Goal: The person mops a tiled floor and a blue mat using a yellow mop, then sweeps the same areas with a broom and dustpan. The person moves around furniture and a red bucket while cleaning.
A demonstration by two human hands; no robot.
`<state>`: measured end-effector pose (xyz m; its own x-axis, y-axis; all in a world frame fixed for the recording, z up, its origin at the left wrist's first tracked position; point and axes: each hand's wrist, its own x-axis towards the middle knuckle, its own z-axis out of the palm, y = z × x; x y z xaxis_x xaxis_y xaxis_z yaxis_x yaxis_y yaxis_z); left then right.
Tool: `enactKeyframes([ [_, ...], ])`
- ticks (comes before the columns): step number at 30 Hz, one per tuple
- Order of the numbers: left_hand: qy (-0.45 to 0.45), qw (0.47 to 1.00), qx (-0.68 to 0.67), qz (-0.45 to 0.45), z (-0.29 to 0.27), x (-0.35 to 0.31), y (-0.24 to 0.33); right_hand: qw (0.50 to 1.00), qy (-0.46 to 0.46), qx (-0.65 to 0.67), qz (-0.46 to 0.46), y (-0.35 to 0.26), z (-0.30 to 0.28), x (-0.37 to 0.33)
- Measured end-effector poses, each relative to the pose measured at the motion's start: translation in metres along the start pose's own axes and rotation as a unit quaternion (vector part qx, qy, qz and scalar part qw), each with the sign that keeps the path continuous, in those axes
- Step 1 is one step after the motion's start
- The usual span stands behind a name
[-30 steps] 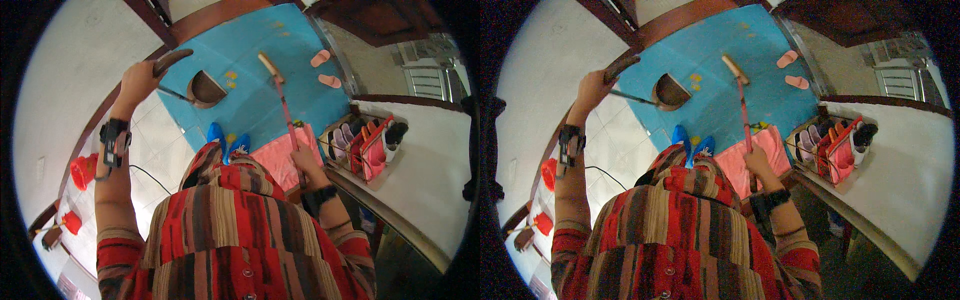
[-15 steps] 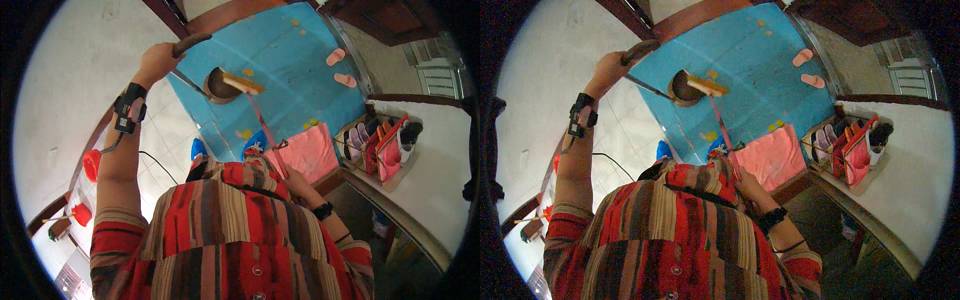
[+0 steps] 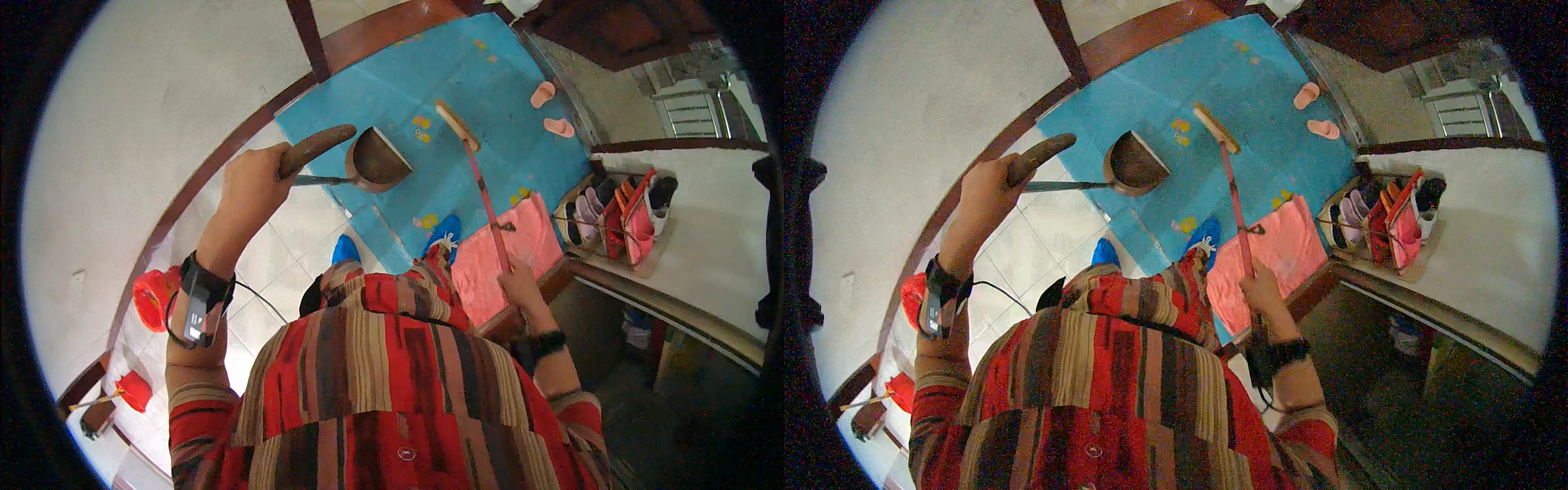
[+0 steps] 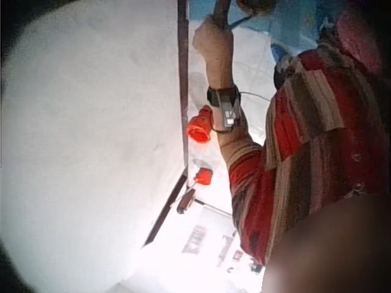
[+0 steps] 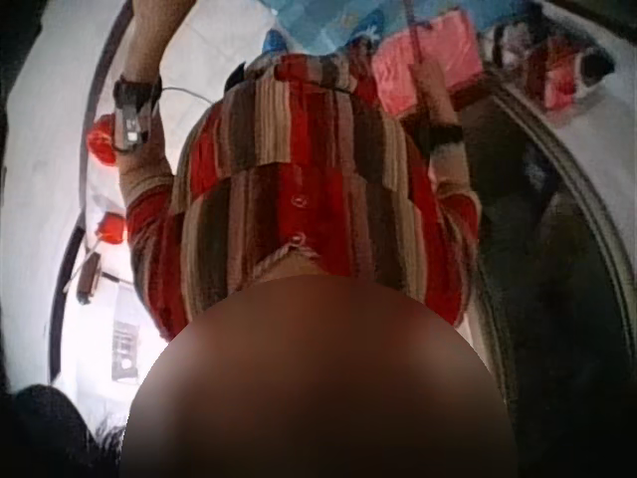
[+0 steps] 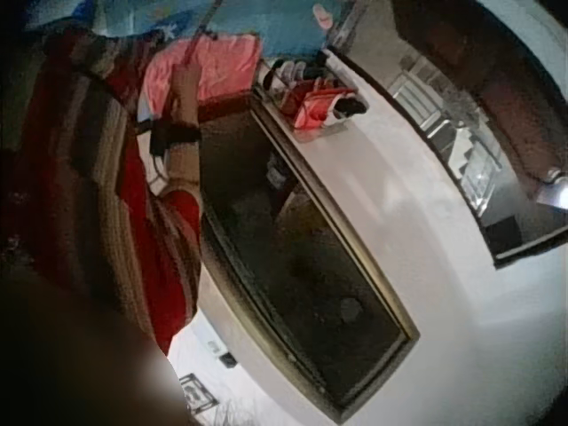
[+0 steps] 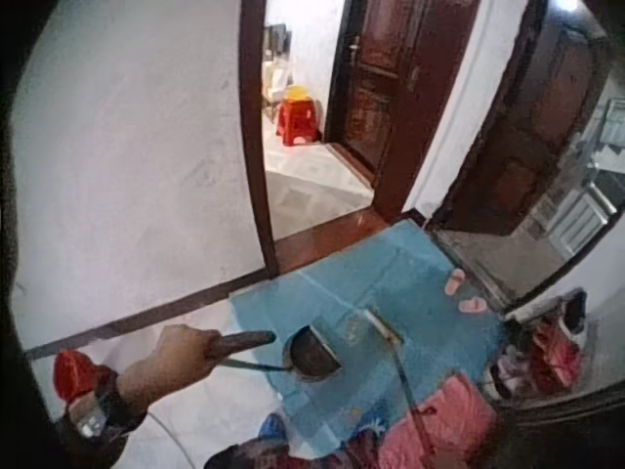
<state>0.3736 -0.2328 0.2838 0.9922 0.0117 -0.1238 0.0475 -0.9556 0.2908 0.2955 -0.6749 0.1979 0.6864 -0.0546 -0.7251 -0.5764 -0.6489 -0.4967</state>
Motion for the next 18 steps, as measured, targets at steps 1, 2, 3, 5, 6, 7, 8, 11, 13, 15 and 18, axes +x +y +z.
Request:
enactKeyframes([
  [1,0.002,1.0,0.0,-0.005,-0.002,-0.01,-0.011,1.0,0.006,0.014,0.006,-0.008,0.009,0.014],
  [2,0.012,1.0,-0.003,-0.001,-0.004,-0.018,-0.02,1.0,0.006,0.015,0.009,-0.013,0.018,0.025],
  [3,0.001,1.0,-0.008,-0.012,-0.005,-0.024,-0.027,1.0,0.004,0.021,0.022,-0.017,0.026,0.034],
  [5,-0.016,1.0,-0.009,0.002,-0.003,-0.03,-0.033,0.999,-0.008,0.007,0.046,-0.018,0.04,0.042],
  [6,-0.04,0.999,-0.007,-0.007,-0.001,-0.032,-0.033,0.998,-0.018,-0.014,0.056,-0.015,0.046,0.039],
  [7,-0.057,0.998,0.014,-0.006,0.002,-0.035,-0.031,0.998,-0.034,-0.027,0.055,-0.009,0.053,0.032],
  [8,-0.04,0.999,0.008,0.021,0.005,-0.036,-0.028,0.996,-0.034,-0.066,0.053,-0.003,0.06,0.023],
  [11,-0.043,0.998,0.012,0.048,0.012,-0.039,-0.016,0.988,-0.113,-0.065,0.08,0.024,0.073,-0.02],
  [13,-0.033,0.998,0.02,0.054,0.014,-0.038,-0.01,0.981,-0.109,-0.136,-0.086,0.042,0.077,-0.047],
  [15,-0.031,0.998,0.024,0.055,0.014,-0.034,-0.007,0.982,-0.141,-0.046,-0.12,0.059,0.077,-0.07],
  [18,-0.031,0.997,0.015,0.063,0.014,-0.031,-0.005,0.976,-0.199,0.083,-0.025,0.079,0.075,-0.097],
])
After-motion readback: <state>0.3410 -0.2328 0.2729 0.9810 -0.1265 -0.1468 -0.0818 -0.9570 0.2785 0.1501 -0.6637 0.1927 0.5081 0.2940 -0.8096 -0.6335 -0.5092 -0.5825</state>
